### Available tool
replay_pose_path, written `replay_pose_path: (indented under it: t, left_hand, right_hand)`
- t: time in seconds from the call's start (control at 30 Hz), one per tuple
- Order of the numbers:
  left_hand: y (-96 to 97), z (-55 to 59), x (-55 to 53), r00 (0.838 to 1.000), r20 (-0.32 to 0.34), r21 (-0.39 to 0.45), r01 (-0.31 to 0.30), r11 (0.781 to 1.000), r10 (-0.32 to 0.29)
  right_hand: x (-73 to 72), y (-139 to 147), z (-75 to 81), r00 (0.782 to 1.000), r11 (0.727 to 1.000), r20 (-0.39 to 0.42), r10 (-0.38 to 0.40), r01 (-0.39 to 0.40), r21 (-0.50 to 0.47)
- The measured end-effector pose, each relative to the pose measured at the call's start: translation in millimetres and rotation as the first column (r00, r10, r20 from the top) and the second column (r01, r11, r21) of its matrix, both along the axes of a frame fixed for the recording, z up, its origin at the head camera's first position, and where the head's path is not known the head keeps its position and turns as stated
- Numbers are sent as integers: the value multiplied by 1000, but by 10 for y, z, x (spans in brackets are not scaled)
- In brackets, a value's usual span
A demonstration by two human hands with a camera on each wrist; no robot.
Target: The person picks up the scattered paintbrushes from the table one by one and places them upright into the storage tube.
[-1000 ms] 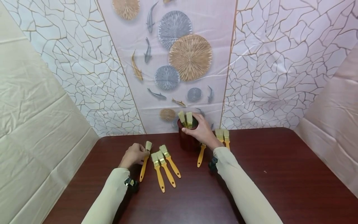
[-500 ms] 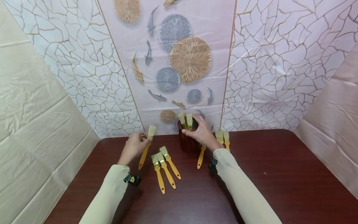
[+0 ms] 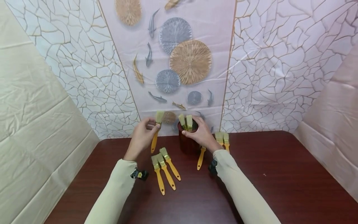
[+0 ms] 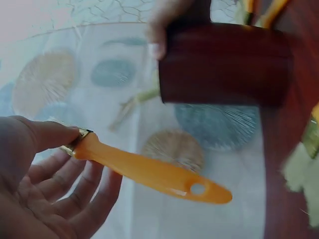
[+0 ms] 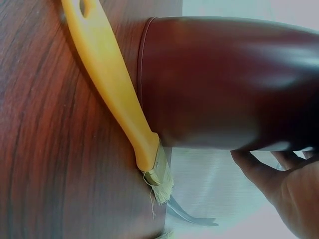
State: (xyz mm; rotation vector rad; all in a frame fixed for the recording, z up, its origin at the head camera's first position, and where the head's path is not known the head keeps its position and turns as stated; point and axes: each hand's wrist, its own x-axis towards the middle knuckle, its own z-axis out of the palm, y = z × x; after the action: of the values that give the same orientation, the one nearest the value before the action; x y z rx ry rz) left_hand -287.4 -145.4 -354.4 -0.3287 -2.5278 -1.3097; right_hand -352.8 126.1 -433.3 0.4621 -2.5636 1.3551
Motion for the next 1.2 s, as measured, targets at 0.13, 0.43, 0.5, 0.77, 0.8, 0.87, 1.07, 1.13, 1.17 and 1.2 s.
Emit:
replay_pose_path:
  t: [0.13,0.43,0.5,0.77,0.8,0.87,1.07,1.13,1.17,1.2]
  left_hand:
    - [119,105,-20,997,-71,37,31,999,-28]
    - [377,349,-105,985,-133,70,119,990,-109]
    - [409,408,-128,983,-139,80,132,988,-120]
    - [566,646,-213,976,-160,78,164,983,-150]
    - [587,662,-227,976,-162,76,163,984,-149]
    - [623,673,-261,976,-163,78,161,984,-147]
    - [695,553,-363,971,-165,101,193,976,-174]
    - [703,476,-392,971,-153,95,197,976,-181]
    - [706,438,-408,972,-146,94,199,976,-184]
    - [707,400,-423,972,-140,95,201,975,-187]
  right_hand:
    - [6,-6,-15,1000,1000,10,3,-3,5]
    - [-12,16,-20,1000,1000,17,-7,7,-4]
    - [-9,14,-18,1000,1000,16,-6,6,-4]
    - [-7,16,-1,1000,1000,7,-12,12,-14]
    - [-9,17,2,1000,1000,4,-12,12,-15]
    - [-9,16,5,1000,1000,0,-12,12,-13]
    - [-2,5,11,1000,1000,-3,-5,5,-17]
    - [-1,0,15,1000,1000,-6,-3,3,-16]
    - [1,-3,18,1000,1000,-7,-4,4,-16]
    - [2,-8,22,1000,1000,-7,-3,3,-17]
